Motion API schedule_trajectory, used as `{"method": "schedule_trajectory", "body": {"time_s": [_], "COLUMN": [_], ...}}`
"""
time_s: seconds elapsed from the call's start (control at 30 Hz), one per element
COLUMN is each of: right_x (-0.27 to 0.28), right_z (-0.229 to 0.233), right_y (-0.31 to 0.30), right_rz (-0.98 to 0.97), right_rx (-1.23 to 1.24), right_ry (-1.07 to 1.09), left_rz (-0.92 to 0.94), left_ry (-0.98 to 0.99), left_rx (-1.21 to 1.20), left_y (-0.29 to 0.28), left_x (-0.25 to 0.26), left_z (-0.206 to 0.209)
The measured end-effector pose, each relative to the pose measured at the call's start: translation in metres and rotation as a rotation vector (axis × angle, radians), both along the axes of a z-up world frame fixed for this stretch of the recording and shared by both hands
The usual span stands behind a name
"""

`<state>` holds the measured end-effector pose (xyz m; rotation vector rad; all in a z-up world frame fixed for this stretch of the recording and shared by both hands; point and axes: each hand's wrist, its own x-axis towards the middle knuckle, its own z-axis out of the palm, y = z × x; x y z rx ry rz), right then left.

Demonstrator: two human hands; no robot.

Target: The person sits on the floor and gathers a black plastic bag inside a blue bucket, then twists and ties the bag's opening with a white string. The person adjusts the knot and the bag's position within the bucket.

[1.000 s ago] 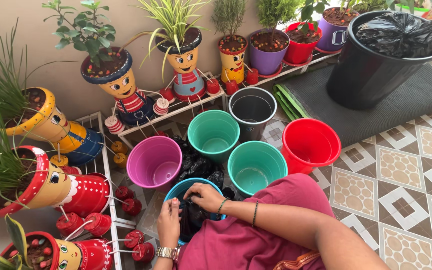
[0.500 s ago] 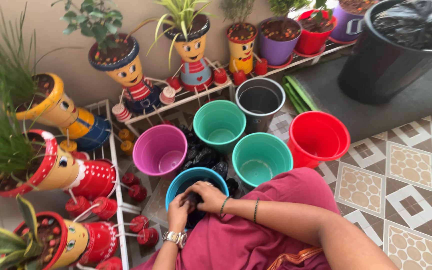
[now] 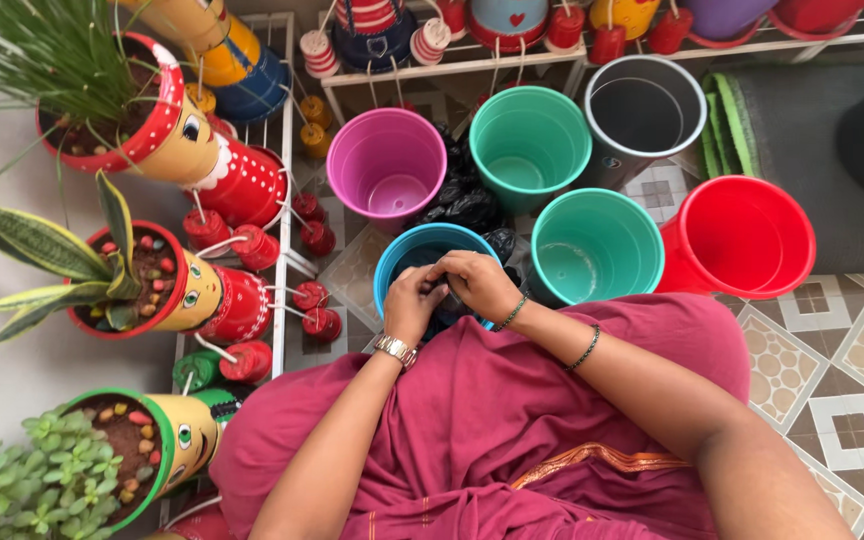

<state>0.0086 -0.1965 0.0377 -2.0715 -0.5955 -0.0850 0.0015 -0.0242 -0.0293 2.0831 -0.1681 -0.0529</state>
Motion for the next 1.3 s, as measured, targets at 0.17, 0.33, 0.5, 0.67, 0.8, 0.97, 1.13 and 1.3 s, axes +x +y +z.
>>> {"method": "schedule_trajectory", "body": {"time_s": [0.17,0.33,0.5,0.67,0.8,0.97,1.13,1.3], "right_x": [0.003,0.012,0.016,0.007,0.023,0.028,0.017,0.007], "right_z": [0.018,0.002,-0.069,-0.135,-0.13,-0.082,-0.076,-0.105], "right_y": [0.0,-0.016,-0.019,-0.016,-0.031,-0.039,-0.046,-0.043], "right_rz": [0.032,-0.201,-0.173,-0.1,-0.195,-0.277,-0.25,-0.129], "right_rx": [0.112,0.169,-0.109,-0.233,-0.274,-0.315,-0.46,-0.415], "right_ry": [-0.052,0.055,0.432,0.192,0.166,0.31,0.305,0.305], "left_rz": [0.009,0.079,0.064,0.065,-0.038,0.059,0.155,0.187], "left_ry": [-0.03,0.008,-0.011,0.15,0.189,0.136,0.094,0.15], "left_rx": [0.118,0.119,0.03,0.161,0.222,0.466,0.508,0.403], "left_y": [-0.001,-0.001,-0.001,-0.003,0.018,0.041,0.053,0.048], "left_x": [0.008,0.011,0.013,0.007,0.015,0.009,-0.016,-0.043], "left_z": [-0.008,-0.017,-0.031,-0.045,-0.029,-0.011,-0.008,-0.009]}}
